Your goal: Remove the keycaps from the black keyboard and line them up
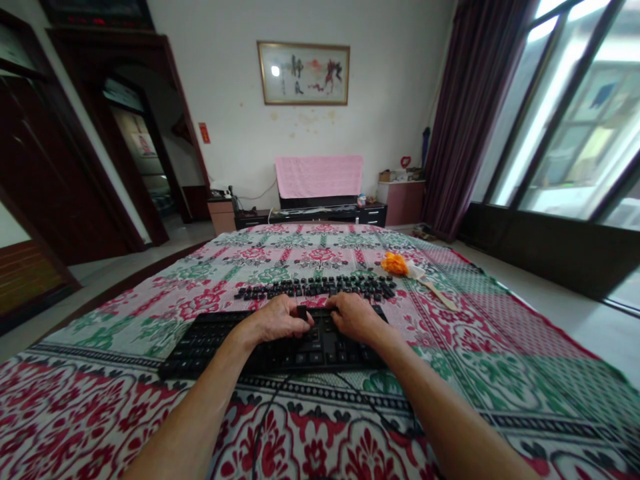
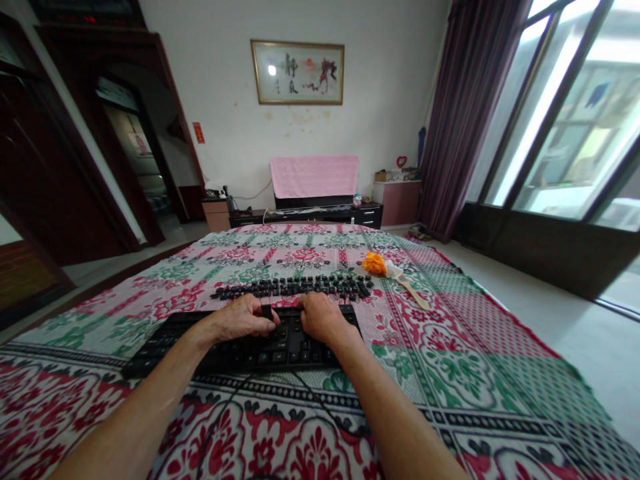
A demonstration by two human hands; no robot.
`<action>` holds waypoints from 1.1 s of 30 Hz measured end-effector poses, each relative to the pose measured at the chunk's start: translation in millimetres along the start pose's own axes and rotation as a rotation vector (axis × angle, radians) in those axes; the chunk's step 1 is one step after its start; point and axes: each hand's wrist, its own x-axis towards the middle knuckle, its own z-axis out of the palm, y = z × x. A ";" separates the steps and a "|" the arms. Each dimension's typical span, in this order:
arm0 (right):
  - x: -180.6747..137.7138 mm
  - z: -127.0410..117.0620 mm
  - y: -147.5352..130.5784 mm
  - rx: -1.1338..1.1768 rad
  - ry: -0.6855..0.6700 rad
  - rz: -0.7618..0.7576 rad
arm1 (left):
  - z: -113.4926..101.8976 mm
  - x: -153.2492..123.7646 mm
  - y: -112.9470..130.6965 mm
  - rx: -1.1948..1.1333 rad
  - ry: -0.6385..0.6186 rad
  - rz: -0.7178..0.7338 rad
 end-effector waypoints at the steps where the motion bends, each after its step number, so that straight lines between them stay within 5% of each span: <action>1: 0.4 -0.3 0.9 0.010 0.002 -0.005 | 0.6 -0.5 -0.3 -0.001 0.000 0.002; 18: 0.4 1.3 1.1 -0.025 0.018 -0.029 | 12.7 -1.8 7.0 0.297 0.147 0.001; 33: 0.1 1.5 1.5 -0.011 0.010 -0.019 | 23.2 -0.5 -4.7 0.296 0.384 -0.010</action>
